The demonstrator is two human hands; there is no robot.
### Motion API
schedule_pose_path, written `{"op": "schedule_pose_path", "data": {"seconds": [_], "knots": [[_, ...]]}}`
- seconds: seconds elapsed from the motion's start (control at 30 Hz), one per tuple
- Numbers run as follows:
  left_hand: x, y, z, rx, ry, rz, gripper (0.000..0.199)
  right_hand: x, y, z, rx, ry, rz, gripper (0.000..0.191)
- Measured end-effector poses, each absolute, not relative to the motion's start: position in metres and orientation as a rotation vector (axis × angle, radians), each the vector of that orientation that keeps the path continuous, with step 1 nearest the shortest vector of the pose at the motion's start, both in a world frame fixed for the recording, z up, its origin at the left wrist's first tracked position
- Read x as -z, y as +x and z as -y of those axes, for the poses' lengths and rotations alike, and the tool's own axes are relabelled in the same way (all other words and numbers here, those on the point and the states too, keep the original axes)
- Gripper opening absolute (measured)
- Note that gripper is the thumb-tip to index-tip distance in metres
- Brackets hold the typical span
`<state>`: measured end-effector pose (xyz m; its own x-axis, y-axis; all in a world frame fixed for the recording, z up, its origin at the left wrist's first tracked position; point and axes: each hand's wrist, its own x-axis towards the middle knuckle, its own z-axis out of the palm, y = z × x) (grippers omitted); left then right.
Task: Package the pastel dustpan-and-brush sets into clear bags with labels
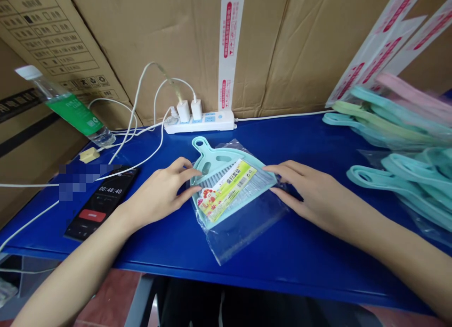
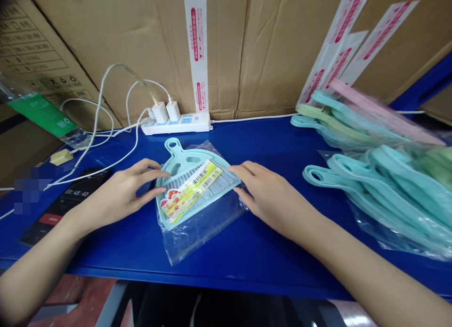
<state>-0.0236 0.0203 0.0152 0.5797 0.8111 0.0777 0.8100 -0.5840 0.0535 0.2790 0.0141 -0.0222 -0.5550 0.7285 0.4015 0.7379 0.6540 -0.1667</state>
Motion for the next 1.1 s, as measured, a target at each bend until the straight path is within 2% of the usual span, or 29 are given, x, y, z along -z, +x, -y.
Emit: {"op": "schedule_pose_path", "data": {"seconds": [0.2,0.37,0.53,0.7,0.87,1.1], "knots": [[-0.009,-0.027,-0.026,-0.209,2.863,-1.452,0.034,0.023,0.274,0.001,-0.207,-1.069,2.411,0.027],[-0.012,-0.023,-0.021,-0.300,3.136,-1.404,0.034,0.014,0.266,0.009,-0.111,-0.982,2.529,0.017],[-0.021,-0.012,-0.007,-0.438,3.315,-0.799,0.033,0.010,0.261,0.006,0.150,-0.834,2.573,0.028],[-0.015,-0.003,0.009,-0.479,3.311,-0.423,0.026,0.012,0.257,0.005,0.138,-0.818,2.581,0.033],[-0.006,0.001,0.015,-0.447,3.486,-0.441,0.032,0.011,0.256,0.005,-0.005,-0.875,2.511,0.025],[0.007,0.010,0.020,-0.365,3.610,-0.826,0.029,0.011,0.254,0.005,0.002,-0.845,2.517,0.024]]}}
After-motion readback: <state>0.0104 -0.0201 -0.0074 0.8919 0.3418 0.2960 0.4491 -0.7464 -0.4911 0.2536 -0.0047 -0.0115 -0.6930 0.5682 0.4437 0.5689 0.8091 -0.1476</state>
